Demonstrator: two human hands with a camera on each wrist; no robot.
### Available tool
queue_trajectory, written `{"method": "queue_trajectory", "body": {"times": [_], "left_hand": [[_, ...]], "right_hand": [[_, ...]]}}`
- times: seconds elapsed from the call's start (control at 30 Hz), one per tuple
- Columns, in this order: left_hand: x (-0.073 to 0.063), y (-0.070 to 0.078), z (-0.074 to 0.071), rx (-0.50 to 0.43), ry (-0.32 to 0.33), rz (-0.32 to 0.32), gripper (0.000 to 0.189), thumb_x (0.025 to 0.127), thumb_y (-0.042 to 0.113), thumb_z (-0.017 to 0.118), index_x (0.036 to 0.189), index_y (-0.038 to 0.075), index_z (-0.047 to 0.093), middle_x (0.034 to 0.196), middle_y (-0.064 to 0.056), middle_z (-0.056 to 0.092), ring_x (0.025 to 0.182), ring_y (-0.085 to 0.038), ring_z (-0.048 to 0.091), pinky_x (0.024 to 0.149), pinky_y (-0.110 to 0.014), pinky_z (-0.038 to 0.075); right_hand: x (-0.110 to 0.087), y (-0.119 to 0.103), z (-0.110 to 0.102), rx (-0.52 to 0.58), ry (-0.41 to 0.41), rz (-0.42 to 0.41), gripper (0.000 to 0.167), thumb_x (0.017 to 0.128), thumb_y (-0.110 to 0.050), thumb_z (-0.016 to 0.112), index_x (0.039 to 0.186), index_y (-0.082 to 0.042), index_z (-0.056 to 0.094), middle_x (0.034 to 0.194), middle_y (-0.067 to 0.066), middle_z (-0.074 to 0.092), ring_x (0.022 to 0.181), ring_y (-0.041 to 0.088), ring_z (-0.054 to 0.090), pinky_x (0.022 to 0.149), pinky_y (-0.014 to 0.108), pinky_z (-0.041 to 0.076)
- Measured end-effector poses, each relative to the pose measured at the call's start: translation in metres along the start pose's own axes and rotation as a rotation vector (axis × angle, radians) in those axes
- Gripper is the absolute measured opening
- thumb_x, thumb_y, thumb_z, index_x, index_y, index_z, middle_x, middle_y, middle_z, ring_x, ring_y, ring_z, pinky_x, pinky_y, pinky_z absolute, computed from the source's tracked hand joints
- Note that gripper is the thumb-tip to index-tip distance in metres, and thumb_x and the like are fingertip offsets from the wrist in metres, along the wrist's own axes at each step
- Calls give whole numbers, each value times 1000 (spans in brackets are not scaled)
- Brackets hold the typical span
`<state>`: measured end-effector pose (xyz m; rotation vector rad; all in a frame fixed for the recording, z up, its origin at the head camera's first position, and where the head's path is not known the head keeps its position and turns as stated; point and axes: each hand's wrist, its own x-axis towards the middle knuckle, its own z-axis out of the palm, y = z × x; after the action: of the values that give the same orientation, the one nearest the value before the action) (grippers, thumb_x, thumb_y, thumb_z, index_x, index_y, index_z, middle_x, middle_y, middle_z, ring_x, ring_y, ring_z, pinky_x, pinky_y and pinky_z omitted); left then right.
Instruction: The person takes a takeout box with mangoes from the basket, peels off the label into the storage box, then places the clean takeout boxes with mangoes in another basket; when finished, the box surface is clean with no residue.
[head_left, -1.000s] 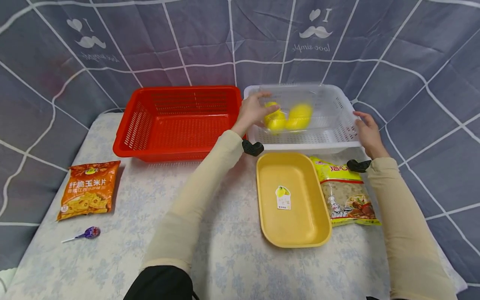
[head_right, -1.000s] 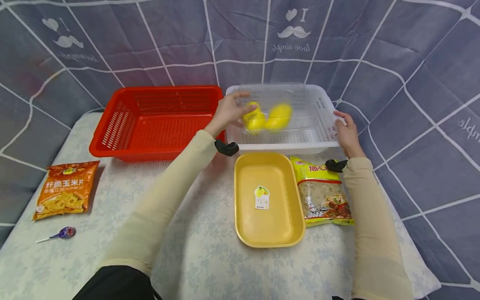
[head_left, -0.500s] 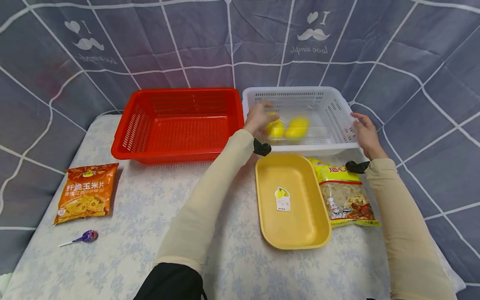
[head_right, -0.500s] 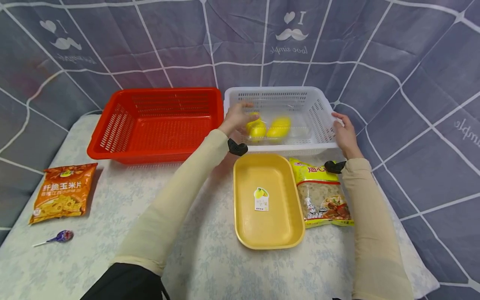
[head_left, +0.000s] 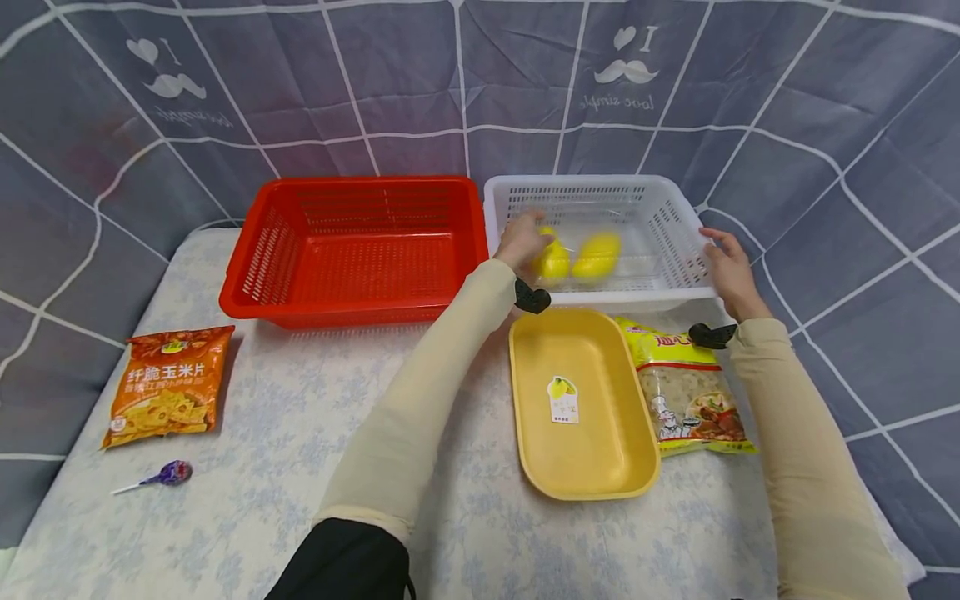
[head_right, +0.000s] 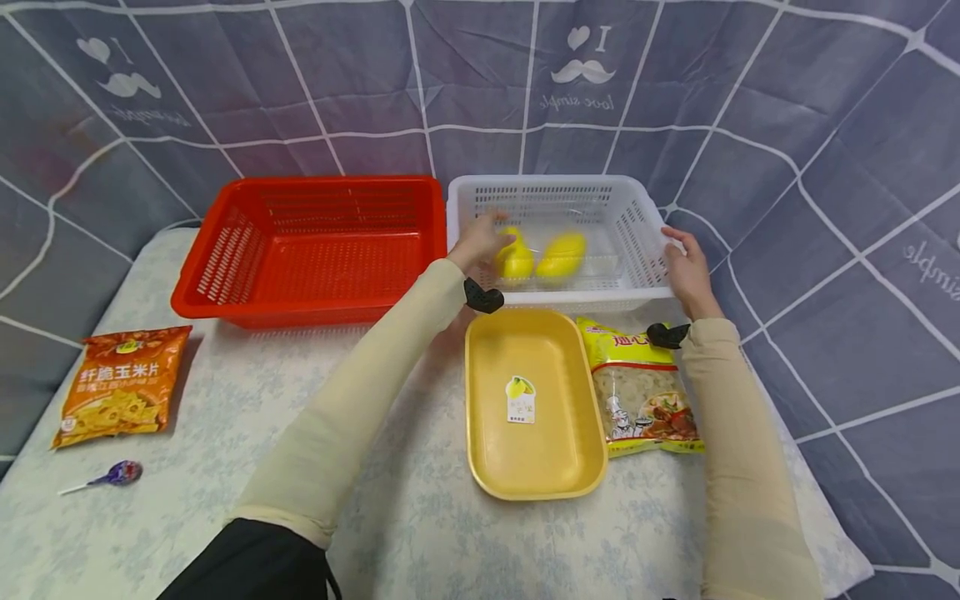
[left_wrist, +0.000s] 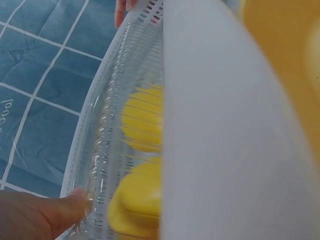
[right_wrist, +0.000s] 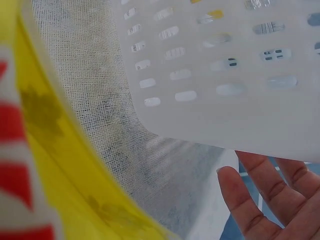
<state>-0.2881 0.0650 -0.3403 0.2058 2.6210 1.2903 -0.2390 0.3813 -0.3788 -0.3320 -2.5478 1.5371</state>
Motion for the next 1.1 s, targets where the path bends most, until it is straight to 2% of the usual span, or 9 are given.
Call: {"method": "queue_trajectory", "body": {"times": [0.1, 0.27, 0.37, 0.5, 0.6, 0.8, 0.9, 0.97, 1.1], "left_hand": [[3, -3, -2, 36, -20, 26, 50, 98, 21, 53, 145, 13, 39, 144, -5, 41, 123, -25, 39, 103, -34, 35], [0, -6, -8, 105, -36, 126, 57, 100, 30, 47, 150, 12, 26, 152, -5, 29, 140, -28, 17, 113, -43, 13], [-12, -3, -16, 95, 0, 182, 56, 100, 33, 47, 148, 11, 32, 149, -5, 35, 137, -25, 24, 112, -39, 18], [-36, -4, -31, 41, 19, 315, 42, 99, 27, 52, 135, 7, 52, 136, -6, 51, 124, -21, 43, 103, -29, 34], [-59, -9, -38, -24, -6, 401, 32, 97, 23, 55, 125, 8, 62, 123, -3, 60, 111, -17, 54, 93, -23, 42], [-106, -26, -42, -135, -38, 515, 23, 93, 20, 62, 111, 8, 69, 99, 0, 68, 84, -9, 60, 74, -23, 50], [-128, -42, -45, -147, -17, 571, 19, 91, 19, 65, 105, 8, 72, 93, 2, 68, 78, -9, 58, 71, -26, 51], [-141, -56, -48, -134, 7, 599, 17, 90, 19, 67, 103, 9, 73, 89, 5, 67, 77, -8, 57, 70, -27, 51], [-165, -90, -58, -96, 17, 634, 16, 89, 20, 68, 101, 11, 73, 86, 10, 65, 78, -7, 57, 68, -31, 51]], "right_hand": [[3, -1, 2, 5, -5, -9, 44, 103, -31, 32, 143, -13, 39, 112, 5, 49, 83, 4, 52, 65, 15, 44], [6, -4, 3, 0, -22, -11, 44, 103, -32, 32, 143, -14, 39, 111, 3, 48, 83, 4, 52, 65, 15, 43], [8, -4, 2, -9, -27, -6, 45, 103, -33, 31, 144, -16, 38, 111, 2, 47, 84, 4, 51, 65, 15, 43], [10, -6, 2, -17, -33, -1, 45, 103, -34, 30, 145, -18, 37, 112, 1, 47, 84, 4, 51, 65, 14, 43], [12, -5, 0, -46, -43, -15, 47, 103, -33, 30, 146, -16, 36, 112, 2, 47, 82, 2, 51, 64, 14, 44], [10, -2, -15, -172, -73, -81, 51, 103, -30, 25, 147, -6, 29, 120, 21, 45, 80, 1, 47, 66, 18, 40], [7, -1, -22, -238, -112, -75, 54, 102, -32, 24, 149, -6, 24, 128, 29, 41, 89, 14, 50, 72, 25, 40], [3, -3, -28, -279, -157, -60, 56, 102, -35, 24, 151, -6, 20, 134, 34, 36, 100, 29, 48, 80, 36, 41], [-6, -8, -39, -442, -242, -77, 63, 102, -39, 23, 150, -1, 12, 140, 43, 17, 124, 54, 23, 94, 64, 26]]}}
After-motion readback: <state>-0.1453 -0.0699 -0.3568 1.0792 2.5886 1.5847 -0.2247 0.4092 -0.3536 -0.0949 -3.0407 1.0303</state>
